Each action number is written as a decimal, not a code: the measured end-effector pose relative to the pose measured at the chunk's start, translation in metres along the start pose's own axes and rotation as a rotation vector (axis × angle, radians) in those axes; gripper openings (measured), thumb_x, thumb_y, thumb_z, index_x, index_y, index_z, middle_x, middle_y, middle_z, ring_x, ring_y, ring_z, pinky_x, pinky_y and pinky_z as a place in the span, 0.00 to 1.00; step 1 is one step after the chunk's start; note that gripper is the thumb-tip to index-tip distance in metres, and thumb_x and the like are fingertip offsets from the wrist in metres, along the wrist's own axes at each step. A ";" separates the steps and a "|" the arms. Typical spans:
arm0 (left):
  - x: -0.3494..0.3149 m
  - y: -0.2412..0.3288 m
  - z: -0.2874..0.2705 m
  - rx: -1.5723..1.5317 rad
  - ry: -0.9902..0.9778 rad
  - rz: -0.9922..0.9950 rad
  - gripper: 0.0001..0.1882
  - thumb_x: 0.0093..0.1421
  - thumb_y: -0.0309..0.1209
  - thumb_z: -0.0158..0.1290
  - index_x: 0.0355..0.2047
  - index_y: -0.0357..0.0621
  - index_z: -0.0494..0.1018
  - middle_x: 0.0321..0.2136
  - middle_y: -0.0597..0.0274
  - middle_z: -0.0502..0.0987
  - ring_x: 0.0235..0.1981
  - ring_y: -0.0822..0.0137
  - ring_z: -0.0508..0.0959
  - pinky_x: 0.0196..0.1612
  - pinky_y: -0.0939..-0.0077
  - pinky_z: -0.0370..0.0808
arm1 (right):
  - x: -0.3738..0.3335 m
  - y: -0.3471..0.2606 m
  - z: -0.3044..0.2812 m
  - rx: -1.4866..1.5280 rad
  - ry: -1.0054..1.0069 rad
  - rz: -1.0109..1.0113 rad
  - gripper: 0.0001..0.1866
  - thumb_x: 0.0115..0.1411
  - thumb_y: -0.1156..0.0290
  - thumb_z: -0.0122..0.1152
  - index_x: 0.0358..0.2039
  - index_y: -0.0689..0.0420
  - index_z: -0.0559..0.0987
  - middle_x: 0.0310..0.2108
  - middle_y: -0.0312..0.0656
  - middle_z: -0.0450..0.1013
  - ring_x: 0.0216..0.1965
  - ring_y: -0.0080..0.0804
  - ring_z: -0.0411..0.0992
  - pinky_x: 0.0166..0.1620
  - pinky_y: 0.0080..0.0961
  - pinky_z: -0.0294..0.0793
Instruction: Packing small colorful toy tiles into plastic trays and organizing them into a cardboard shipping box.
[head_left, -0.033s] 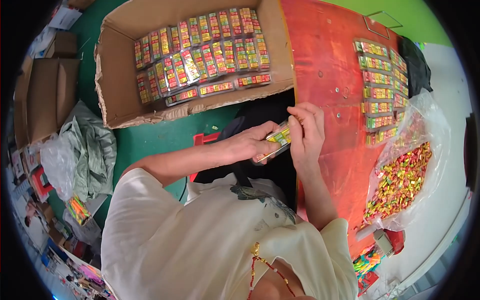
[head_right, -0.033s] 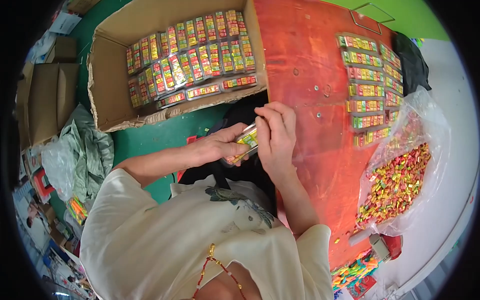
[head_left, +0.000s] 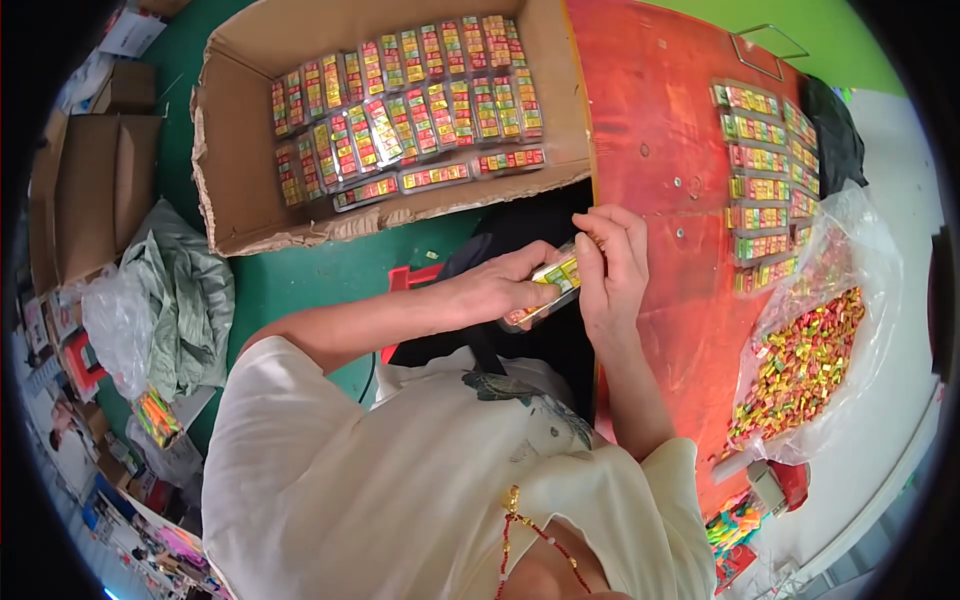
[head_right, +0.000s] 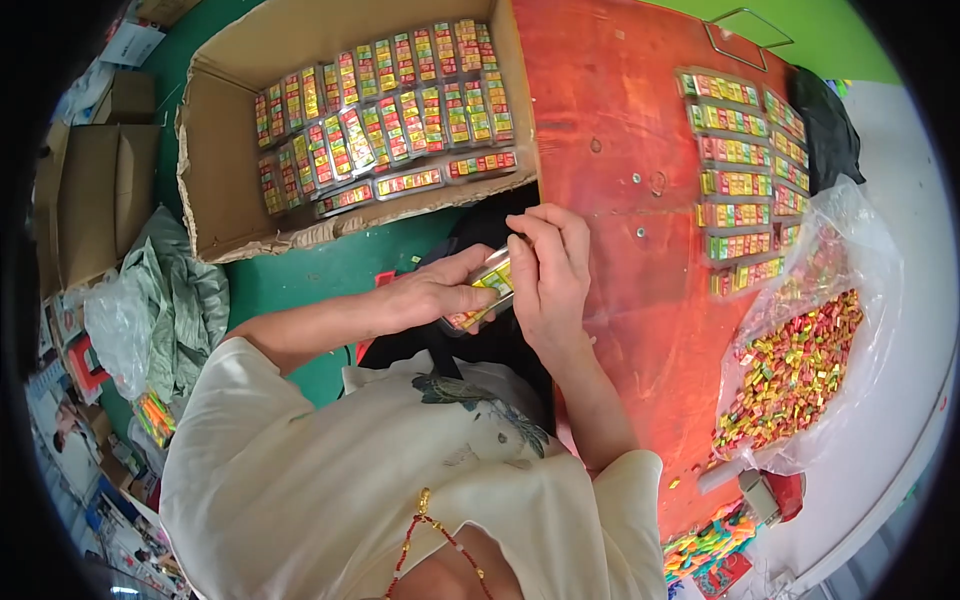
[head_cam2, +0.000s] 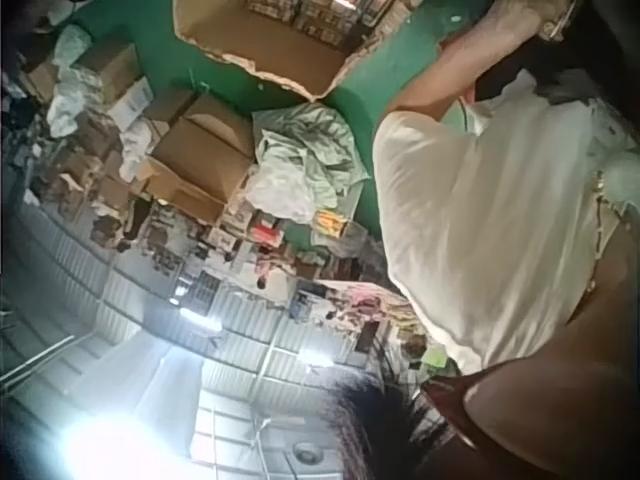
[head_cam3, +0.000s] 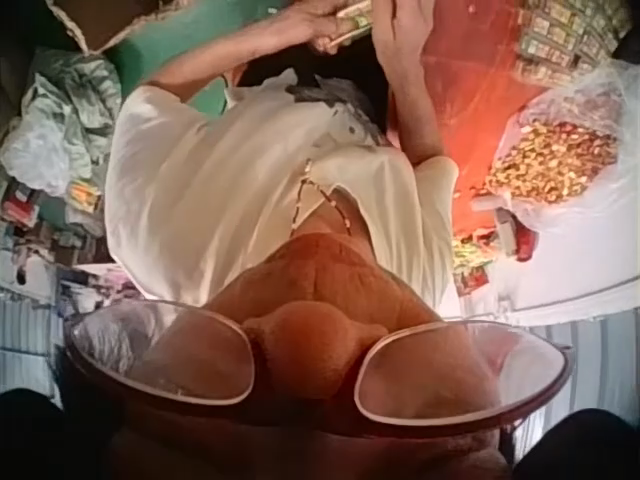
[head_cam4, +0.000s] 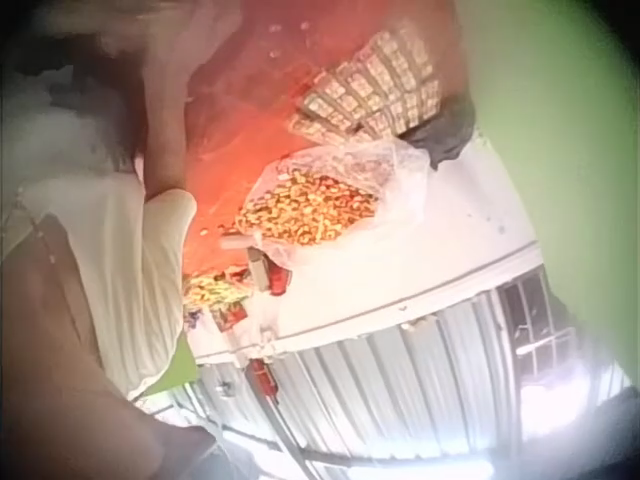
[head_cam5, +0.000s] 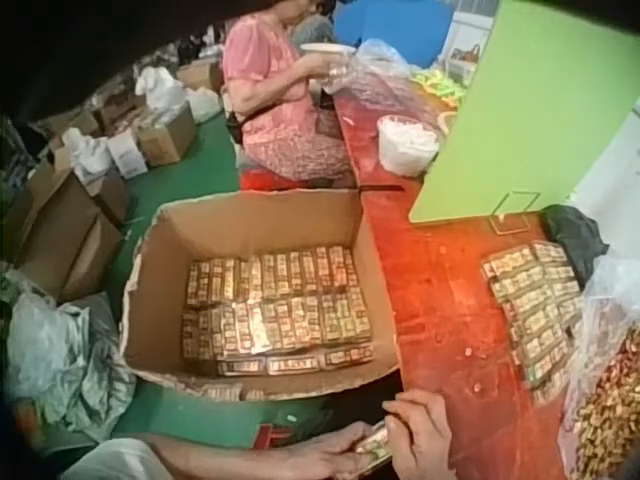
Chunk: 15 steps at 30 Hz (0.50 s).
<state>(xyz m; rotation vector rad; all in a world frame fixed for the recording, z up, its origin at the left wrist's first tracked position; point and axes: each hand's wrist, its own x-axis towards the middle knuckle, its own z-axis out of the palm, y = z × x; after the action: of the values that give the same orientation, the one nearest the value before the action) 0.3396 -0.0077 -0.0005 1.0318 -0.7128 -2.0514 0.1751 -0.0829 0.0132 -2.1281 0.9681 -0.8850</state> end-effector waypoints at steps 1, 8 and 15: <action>-0.003 0.002 -0.006 0.023 -0.027 0.012 0.14 0.67 0.34 0.49 0.49 0.40 0.65 0.35 0.64 0.72 0.32 0.77 0.74 0.34 0.80 0.73 | 0.005 -0.005 0.000 0.067 -0.029 0.047 0.12 0.61 0.81 0.56 0.46 0.63 0.77 0.48 0.47 0.68 0.45 0.36 0.71 0.45 0.26 0.73; -0.002 0.045 -0.118 0.371 0.357 0.130 0.21 0.64 0.36 0.53 0.56 0.45 0.70 0.34 0.68 0.71 0.30 0.75 0.72 0.32 0.77 0.71 | 0.029 0.005 -0.015 -0.074 0.020 0.093 0.20 0.64 0.71 0.55 0.56 0.63 0.73 0.62 0.53 0.59 0.61 0.47 0.61 0.63 0.38 0.61; 0.043 -0.014 -0.244 0.781 0.335 -0.363 0.27 0.57 0.35 0.58 0.56 0.41 0.70 0.34 0.60 0.77 0.29 0.72 0.75 0.33 0.77 0.73 | 0.020 0.028 -0.009 -0.247 -0.051 0.041 0.23 0.60 0.75 0.58 0.57 0.60 0.72 0.63 0.51 0.61 0.60 0.48 0.63 0.62 0.40 0.61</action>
<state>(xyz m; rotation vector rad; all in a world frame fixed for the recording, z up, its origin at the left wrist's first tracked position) 0.5211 -0.0706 -0.1577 2.0107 -1.2552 -1.8175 0.1676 -0.1157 0.0034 -2.3144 1.1403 -0.7176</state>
